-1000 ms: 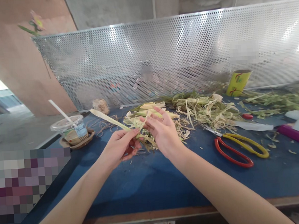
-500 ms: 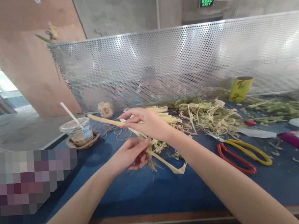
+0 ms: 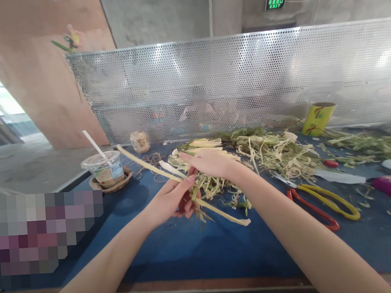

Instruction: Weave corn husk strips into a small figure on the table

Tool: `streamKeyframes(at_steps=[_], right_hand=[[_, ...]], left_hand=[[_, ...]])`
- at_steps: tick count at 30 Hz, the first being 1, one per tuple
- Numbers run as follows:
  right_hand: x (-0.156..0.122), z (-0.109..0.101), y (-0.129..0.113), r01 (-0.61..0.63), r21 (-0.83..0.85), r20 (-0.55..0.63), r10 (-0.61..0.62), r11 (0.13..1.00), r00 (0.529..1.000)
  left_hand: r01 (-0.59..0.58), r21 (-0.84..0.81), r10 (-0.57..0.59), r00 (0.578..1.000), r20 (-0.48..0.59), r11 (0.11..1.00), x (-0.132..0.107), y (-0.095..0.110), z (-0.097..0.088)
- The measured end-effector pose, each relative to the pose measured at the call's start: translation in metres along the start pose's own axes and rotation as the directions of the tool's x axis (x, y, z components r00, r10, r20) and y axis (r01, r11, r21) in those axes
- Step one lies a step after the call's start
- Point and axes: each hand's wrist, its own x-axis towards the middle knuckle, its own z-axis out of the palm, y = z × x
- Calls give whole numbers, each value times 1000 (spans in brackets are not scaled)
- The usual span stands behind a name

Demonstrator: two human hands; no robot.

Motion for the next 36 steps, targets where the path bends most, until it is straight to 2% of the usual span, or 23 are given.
streamKeyframes(at_steps=[2, 4, 6, 9, 11, 13, 15, 17, 21, 25, 28, 32, 36], right_hand=[[-2, 4, 8, -14, 84, 154, 0, 996, 988], [-2, 9, 10, 27, 223, 199, -72, 974, 977], [-2, 13, 9, 70, 380, 131, -129, 922, 983], [-4, 14, 3, 183, 502, -65, -174, 845, 983], [-8, 10, 1, 317, 441, -176, -265, 840, 948], [-15, 4, 1, 480, 281, -244, -422, 831, 873], [-22, -2, 5, 602, 97, -222, -572, 793, 790], [-28, -8, 10, 645, -55, -146, -646, 762, 750], [-39, -15, 20, 640, -313, 35, -665, 702, 746], [-45, -16, 24, 624, -435, 146, -633, 649, 760], [-45, -14, 26, 622, -463, 141, -641, 631, 755], [-42, -14, 32, 619, -464, 68, -672, 633, 738], [-44, -17, 37, 673, -404, 42, -722, 619, 690]], left_hand=[[-17, 52, 15, 999, 31, 999, 0, -2, 1], [-23, 93, 19, 999, 48, 995, 0, -4, 2], [-20, 103, 15, 999, 43, 994, 0, -4, 2], [-3, 70, 0, 999, 40, 998, 1, -3, 1], [11, 42, -14, 997, 69, 999, 1, -1, 1], [34, -1, -34, 995, 98, 999, 2, 0, -1], [59, -59, -51, 992, 117, 997, 3, 1, -2], [71, -112, -57, 991, 118, 991, 3, 2, -4], [93, -150, -79, 992, 98, 984, 4, 3, -6], [90, -191, -69, 991, 112, 977, 4, 2, -7], [60, -196, -36, 992, 121, 979, 4, -1, -8], [66, -202, -39, 990, 135, 977, 5, -4, -8], [123, -247, -86, 984, 154, 961, 6, -1, -8]])
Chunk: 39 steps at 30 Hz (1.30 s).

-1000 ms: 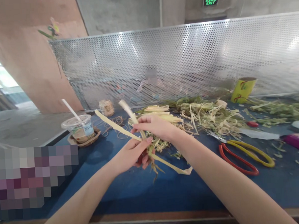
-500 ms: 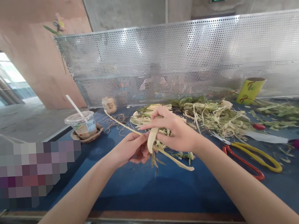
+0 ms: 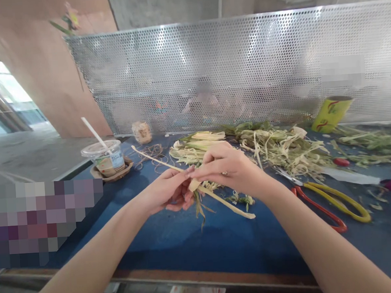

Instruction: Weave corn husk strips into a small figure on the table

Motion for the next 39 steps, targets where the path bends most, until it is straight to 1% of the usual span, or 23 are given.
streamKeyframes(at_steps=[2, 6, 12, 15, 17, 20, 22, 26, 30, 35, 37, 39], right_hand=[[-2, -1, 1, 18, 12, 4, -18, 1000, 1000], [-2, -2, 2, 1, 4, 32, -1, 1000, 999], [-2, -7, -2, -82, -22, 6, 82, 996, 997], [-2, -10, -5, -70, -116, 20, 73, 991, 997], [-1, -11, -5, -57, -174, 43, 65, 983, 997], [-2, -12, -4, -14, -167, 98, 31, 986, 995], [-2, -14, -1, 16, -147, 150, 6, 989, 989], [-3, -18, 0, 17, -153, 246, 21, 988, 969], [-1, -21, -5, 9, -237, 288, 62, 972, 956], [2, -21, -13, 18, -423, 268, 106, 906, 958], [2, -21, -14, 26, -468, 239, 98, 883, 966], [1, -20, -14, 55, -508, 216, 65, 860, 974]], left_hand=[[11, -17, -11, 1000, -2, 1000, 0, 2, 1], [15, -11, -15, 1000, -1, 1000, 0, 4, 2], [23, 43, -23, 1000, 7, 999, 0, 2, 3], [20, 60, -20, 1000, 5, 998, 0, 0, 2], [7, 44, -8, 1000, 25, 999, 1, 0, 1], [-22, 11, 21, 996, 88, 1000, 0, 2, -2], [-36, 54, 31, 995, 97, 998, -2, 3, -3], [-30, 245, 13, 997, 73, 969, -7, 8, -2], [-26, 391, -6, 997, 80, 920, -10, 12, 1], [-34, 476, -9, 996, 88, 879, -11, 14, 3], [-40, 491, 1, 997, 79, 870, -11, 14, 3], [-40, 504, 5, 997, 72, 863, -11, 14, 4]])
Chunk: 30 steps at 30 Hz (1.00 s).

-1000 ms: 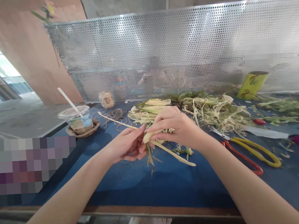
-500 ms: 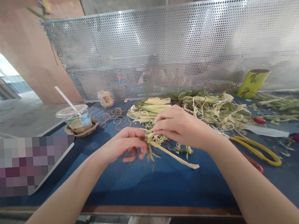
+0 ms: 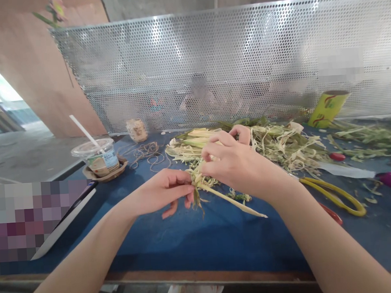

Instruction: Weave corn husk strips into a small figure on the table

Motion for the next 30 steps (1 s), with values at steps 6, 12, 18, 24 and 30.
streamKeyframes(at_steps=[6, 12, 18, 24, 30], right_hand=[[-6, 2, 3, 87, -94, -35, -91, 992, 995], [-3, 3, 4, 79, 46, -91, -75, 996, 993], [-2, 4, 2, 40, 73, 27, -43, 996, 999], [-4, 6, 3, 25, 10, 40, -26, 1000, 999], [-5, 7, 6, -6, 238, 93, -16, 971, 996]], left_hand=[[10, -15, -11, 1000, -19, 1000, -2, 2, 1], [-26, 3, 26, 999, 21, 1000, -3, -1, 0], [-50, 56, 48, 998, 44, 997, -3, -1, 0], [-67, 94, 67, 998, 8, 993, -1, -3, 0], [-73, 71, 72, 997, 5, 995, -1, -3, 1]])
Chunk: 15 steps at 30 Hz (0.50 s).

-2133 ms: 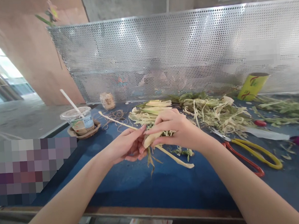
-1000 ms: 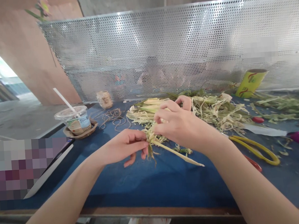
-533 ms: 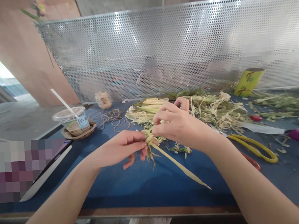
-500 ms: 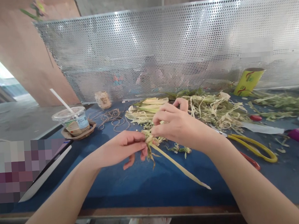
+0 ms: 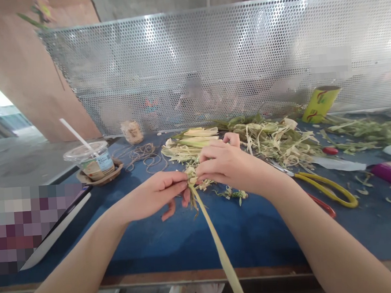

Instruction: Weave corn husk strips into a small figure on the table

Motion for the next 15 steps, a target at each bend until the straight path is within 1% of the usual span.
streamKeyframes(at_steps=[2, 3, 7, 9, 11, 13, 15], right_hand=[[0, 1, -1, -26, 23, -4, 26, 999, 1000], [1, 2, -2, -36, -2, 0, 36, 999, 999], [2, 1, -8, 2, -212, 28, 4, 977, 1000], [2, 0, -9, 18, -278, 4, -17, 961, 1000], [2, 0, -9, 4, -285, -55, -21, 959, 998], [2, 2, -7, -13, -247, -115, -16, 969, 993], [1, 4, -5, -8, -196, -124, -16, 980, 992]], left_hand=[[-4, 3, 4, 1000, 6, 1000, 0, 0, 0], [-7, 9, 7, 1000, 8, 1000, 0, 0, 0], [-16, 38, 17, 1000, -13, 999, 1, -2, -1], [-9, 33, 10, 1000, -30, 999, 2, -4, -2], [3, 12, -2, 999, -39, 1000, 2, -4, -2], [6, -9, -6, 999, -51, 1000, 2, -3, -1], [2, -27, -3, 998, -59, 1000, 1, -2, -1]])
